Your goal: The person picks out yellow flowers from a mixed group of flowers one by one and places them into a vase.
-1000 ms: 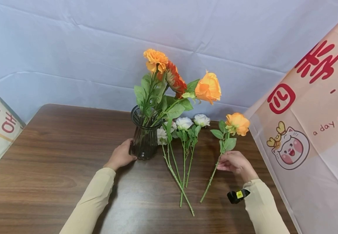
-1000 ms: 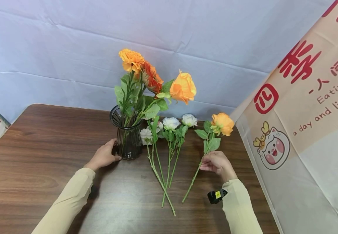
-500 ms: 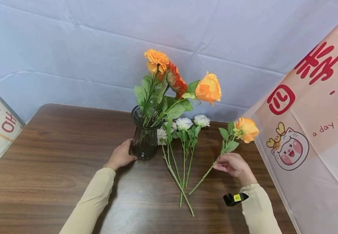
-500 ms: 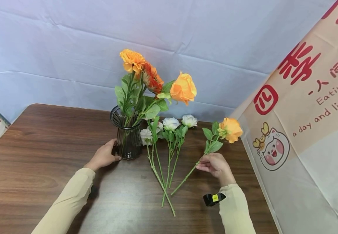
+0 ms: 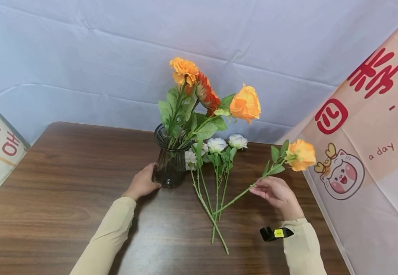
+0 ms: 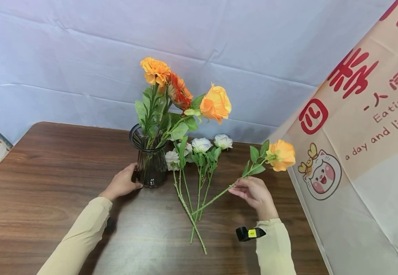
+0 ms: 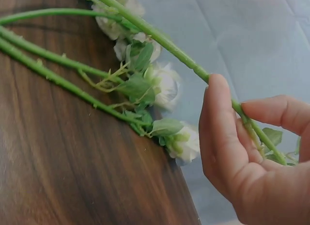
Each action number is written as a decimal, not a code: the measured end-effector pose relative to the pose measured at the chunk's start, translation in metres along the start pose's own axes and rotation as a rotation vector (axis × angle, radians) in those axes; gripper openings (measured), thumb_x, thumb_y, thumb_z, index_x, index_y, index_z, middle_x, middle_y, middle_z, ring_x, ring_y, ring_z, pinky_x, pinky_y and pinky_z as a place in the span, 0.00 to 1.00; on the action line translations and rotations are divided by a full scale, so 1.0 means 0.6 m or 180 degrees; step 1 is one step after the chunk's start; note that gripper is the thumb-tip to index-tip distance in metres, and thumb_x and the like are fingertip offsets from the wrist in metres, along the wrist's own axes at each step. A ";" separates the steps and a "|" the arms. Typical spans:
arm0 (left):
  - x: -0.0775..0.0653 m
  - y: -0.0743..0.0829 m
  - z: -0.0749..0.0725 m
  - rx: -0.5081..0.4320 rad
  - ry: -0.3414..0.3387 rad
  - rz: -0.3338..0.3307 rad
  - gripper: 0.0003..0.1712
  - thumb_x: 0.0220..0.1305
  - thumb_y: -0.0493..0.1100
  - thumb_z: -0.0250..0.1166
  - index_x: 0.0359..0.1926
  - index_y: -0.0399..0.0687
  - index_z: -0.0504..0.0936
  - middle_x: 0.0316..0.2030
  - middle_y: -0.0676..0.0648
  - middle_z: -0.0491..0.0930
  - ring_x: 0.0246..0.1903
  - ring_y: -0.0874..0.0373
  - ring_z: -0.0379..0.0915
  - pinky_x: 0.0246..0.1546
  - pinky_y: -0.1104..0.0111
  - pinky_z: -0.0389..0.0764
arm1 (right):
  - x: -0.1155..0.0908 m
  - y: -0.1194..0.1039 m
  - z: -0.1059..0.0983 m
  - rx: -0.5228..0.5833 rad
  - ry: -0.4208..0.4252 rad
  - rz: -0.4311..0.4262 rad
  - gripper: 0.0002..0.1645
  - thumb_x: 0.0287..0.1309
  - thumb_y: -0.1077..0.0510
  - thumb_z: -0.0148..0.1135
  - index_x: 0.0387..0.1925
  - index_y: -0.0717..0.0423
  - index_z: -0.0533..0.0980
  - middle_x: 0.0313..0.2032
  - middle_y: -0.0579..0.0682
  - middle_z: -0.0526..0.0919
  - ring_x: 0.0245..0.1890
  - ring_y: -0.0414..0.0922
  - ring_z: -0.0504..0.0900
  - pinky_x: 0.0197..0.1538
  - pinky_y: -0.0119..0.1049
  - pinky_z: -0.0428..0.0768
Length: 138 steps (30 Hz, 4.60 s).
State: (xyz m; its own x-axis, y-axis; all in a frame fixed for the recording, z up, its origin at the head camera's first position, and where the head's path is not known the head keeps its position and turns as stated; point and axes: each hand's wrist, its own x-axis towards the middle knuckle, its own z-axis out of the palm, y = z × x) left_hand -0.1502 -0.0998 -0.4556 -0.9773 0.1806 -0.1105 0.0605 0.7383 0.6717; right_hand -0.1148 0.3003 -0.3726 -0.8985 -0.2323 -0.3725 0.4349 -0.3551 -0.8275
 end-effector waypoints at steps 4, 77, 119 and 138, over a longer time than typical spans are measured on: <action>0.001 -0.001 0.000 -0.0002 -0.0001 -0.0009 0.43 0.48 0.39 0.69 0.63 0.32 0.58 0.60 0.33 0.64 0.56 0.37 0.62 0.55 0.48 0.64 | -0.001 0.001 0.007 0.0109 -0.0107 -0.0058 0.22 0.60 0.76 0.36 0.24 0.67 0.77 0.26 0.58 0.79 0.32 0.51 0.81 0.43 0.40 0.79; 0.003 -0.004 0.001 0.0023 0.0039 0.0023 0.42 0.47 0.39 0.70 0.62 0.33 0.60 0.59 0.34 0.65 0.54 0.36 0.64 0.54 0.47 0.64 | 0.004 -0.117 0.164 0.0710 -0.0604 -0.0944 0.16 0.59 0.78 0.40 0.19 0.71 0.70 0.30 0.62 0.77 0.36 0.53 0.81 0.49 0.44 0.76; 0.003 -0.004 0.000 0.0062 0.0008 0.0016 0.43 0.47 0.39 0.69 0.63 0.33 0.59 0.59 0.33 0.65 0.54 0.36 0.64 0.53 0.47 0.65 | 0.034 -0.139 0.232 0.0199 -0.0403 -0.1089 0.29 0.60 0.78 0.32 0.64 0.76 0.46 0.60 0.60 0.57 0.60 0.51 0.63 0.54 0.41 0.71; 0.004 -0.005 0.001 0.0055 0.0004 0.0014 0.43 0.48 0.39 0.69 0.63 0.34 0.59 0.59 0.34 0.64 0.55 0.36 0.63 0.54 0.47 0.64 | 0.035 -0.140 0.260 -0.0441 -0.0268 -0.1437 0.26 0.59 0.78 0.38 0.60 0.77 0.57 0.46 0.57 0.70 0.36 0.45 0.77 0.49 0.42 0.76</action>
State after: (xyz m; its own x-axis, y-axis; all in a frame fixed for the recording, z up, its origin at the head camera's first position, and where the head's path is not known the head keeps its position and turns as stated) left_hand -0.1526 -0.1010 -0.4581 -0.9773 0.1833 -0.1066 0.0684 0.7486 0.6595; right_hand -0.1609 0.1841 -0.2458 -0.9852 -0.1573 0.0677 -0.0150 -0.3146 -0.9491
